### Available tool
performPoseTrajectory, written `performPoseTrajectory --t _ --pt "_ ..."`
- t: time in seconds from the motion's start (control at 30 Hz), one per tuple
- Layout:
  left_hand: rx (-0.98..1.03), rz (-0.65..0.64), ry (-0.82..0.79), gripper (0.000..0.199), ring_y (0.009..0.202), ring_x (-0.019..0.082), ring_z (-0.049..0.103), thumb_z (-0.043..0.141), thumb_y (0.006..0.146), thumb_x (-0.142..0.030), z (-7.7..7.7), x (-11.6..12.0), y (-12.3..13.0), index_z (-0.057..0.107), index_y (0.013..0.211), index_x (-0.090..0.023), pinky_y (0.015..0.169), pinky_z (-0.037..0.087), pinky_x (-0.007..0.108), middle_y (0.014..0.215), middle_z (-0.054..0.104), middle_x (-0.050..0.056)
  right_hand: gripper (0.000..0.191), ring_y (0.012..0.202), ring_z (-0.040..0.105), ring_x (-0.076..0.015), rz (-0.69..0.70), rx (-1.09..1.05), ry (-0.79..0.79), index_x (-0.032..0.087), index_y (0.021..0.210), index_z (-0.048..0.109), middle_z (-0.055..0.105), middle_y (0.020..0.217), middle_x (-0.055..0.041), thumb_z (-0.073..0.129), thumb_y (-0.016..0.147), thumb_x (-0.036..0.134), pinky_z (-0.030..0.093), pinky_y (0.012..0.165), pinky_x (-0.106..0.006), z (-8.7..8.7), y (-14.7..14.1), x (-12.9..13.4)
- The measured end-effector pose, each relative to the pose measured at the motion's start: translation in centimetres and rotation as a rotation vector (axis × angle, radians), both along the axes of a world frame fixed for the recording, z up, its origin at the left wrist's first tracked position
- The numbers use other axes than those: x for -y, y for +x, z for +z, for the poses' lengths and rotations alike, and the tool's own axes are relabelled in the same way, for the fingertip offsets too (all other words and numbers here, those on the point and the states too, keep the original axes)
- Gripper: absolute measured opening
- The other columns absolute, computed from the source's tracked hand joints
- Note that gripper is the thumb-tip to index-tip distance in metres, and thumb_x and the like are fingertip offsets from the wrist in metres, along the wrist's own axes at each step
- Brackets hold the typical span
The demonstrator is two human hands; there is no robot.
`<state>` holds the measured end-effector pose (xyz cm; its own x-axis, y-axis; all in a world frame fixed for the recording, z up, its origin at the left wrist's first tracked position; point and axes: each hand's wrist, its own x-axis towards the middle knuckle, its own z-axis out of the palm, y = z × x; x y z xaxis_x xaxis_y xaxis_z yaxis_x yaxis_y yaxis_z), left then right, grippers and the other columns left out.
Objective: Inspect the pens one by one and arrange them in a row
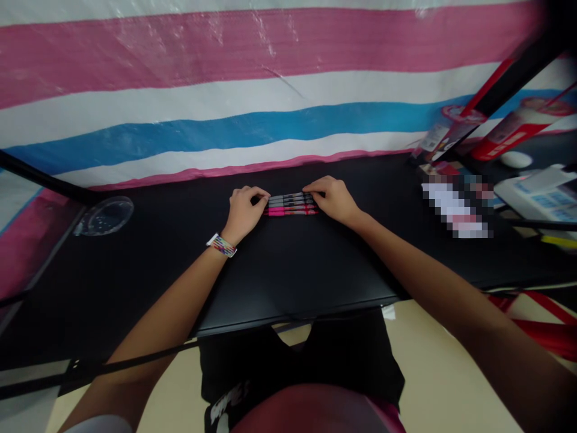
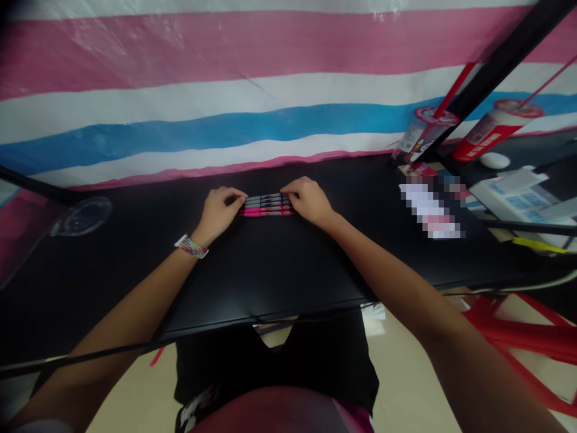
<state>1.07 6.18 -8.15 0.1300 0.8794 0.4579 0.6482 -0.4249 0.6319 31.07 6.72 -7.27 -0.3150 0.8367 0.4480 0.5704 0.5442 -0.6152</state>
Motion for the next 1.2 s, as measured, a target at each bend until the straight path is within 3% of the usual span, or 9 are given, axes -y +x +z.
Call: performPoseTrajectory --t 0.13,0.27,0.43,0.6,0.9,1.07,1.2 --pt "0.01 0.004 -0.008 0.011 0.095 0.03 0.065 0.076 0.094 -0.025 0.3 0.2 0.1 0.085 0.095 -0.031 0.11 0.048 0.058 0.096 0.08 0.006 0.04 0.117 0.076 -0.0344 -0.009 -0.037 0.005 0.027 0.113 0.09 0.086 0.119 -0.0072 0.057 0.093 0.017 0.056 0.116 -0.062 0.3 -0.2 0.3" --pt "0.139 -0.024 -0.032 0.013 0.108 0.03 0.072 0.073 0.098 -0.026 1.0 0.7 0.4 0.082 0.106 -0.028 0.11 0.054 0.054 0.11 0.08 0.007 0.041 0.13 0.073 -0.0336 -0.087 -0.23 0.013 0.024 0.125 0.085 0.081 0.134 -0.0112 0.057 0.096 0.021 0.052 0.123 -0.06 0.3 -0.8 0.8" --pt "0.462 -0.039 -0.112 0.021 0.131 0.027 0.072 0.068 0.105 -0.037 0.9 1.6 1.6 0.077 0.121 -0.028 0.123 0.053 0.049 0.133 0.077 0.009 0.043 0.14 0.068 -0.0324 -0.176 -0.588 -0.222 0.027 0.136 0.077 0.076 0.149 -0.0093 0.06 0.097 0.031 0.044 0.132 -0.059 -0.5 -2.9 1.8" --pt "0.61 -0.103 -0.15 0.028 0.15 0.025 0.063 0.063 0.109 -0.049 0.2 2.5 3.5 0.069 0.131 -0.032 0.132 0.047 0.044 0.149 0.071 0.007 0.048 0.149 0.063 -0.0308 -0.153 -0.685 -0.304 0.027 0.136 0.075 0.075 0.152 -0.0067 0.057 0.092 0.025 0.04 0.135 -0.057 -1.0 -4.3 2.0" --pt "0.543 -0.091 -0.089 0.027 0.14 0.027 0.067 0.056 0.113 -0.051 -0.1 3.3 4.1 0.072 0.125 -0.033 0.123 0.054 0.046 0.139 0.074 0.007 0.045 0.15 0.064 -0.0269 -0.116 -0.55 -0.282 0.028 0.133 0.078 0.074 0.154 -0.0046 0.055 0.095 0.023 0.041 0.135 -0.051 -1.0 -4.2 1.9" --pt "0.526 -0.071 -0.092 0.028 0.143 0.027 0.067 0.054 0.115 -0.052 -0.1 3.3 4.1 0.073 0.123 -0.032 0.125 0.053 0.046 0.139 0.075 0.008 0.043 0.152 0.062 -0.0285 -0.108 -0.44 -0.194 0.025 0.131 0.079 0.072 0.156 -0.0099 0.053 0.097 0.021 0.04 0.134 -0.052 -0.5 -4.3 2.5" --pt "0.513 -0.067 -0.116 0.028 0.153 0.027 0.062 0.054 0.116 -0.049 0.7 3.3 3.2 0.074 0.116 -0.03 0.133 0.044 0.05 0.146 0.074 0.007 0.03 0.131 0.067 -0.0351 -0.095 -0.23 0.008 0.026 0.111 0.082 0.081 0.125 -0.01 0.058 0.095 0.019 0.048 0.119 -0.059 0.4 -4.4 3.6"
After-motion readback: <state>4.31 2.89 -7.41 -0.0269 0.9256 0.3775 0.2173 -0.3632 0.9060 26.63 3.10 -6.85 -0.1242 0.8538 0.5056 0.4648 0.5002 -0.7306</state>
